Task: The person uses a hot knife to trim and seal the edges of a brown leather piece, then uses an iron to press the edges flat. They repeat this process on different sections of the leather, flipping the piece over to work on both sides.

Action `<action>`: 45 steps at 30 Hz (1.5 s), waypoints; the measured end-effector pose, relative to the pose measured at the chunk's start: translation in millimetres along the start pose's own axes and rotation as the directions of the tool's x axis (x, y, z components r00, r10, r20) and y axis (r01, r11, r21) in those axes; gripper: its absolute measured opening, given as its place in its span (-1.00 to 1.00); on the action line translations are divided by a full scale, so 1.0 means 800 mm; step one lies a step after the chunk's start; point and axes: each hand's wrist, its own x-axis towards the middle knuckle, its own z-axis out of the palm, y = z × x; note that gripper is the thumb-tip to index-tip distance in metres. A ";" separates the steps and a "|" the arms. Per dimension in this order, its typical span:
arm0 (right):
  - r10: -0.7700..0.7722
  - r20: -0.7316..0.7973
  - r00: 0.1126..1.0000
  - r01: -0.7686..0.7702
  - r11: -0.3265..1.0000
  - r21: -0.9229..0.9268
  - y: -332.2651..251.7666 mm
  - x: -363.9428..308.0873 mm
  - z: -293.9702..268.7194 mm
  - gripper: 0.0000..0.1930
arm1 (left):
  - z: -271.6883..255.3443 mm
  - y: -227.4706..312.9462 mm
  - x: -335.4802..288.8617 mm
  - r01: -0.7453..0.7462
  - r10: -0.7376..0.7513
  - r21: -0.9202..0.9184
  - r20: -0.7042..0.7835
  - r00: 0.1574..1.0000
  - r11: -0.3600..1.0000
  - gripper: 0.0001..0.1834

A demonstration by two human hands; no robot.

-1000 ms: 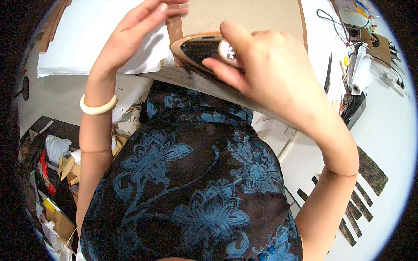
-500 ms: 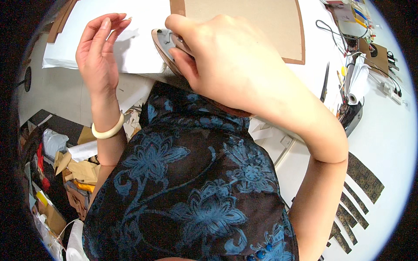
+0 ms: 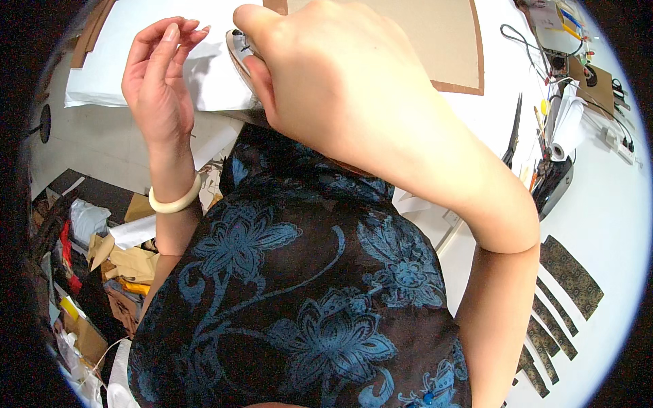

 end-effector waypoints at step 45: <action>-0.134 -0.061 0.989 0.130 0.989 -0.064 0.159 -0.043 -0.020 -0.62 | 0.022 0.018 -0.013 -0.039 0.038 -0.037 -0.018 0.999 0.999 -0.86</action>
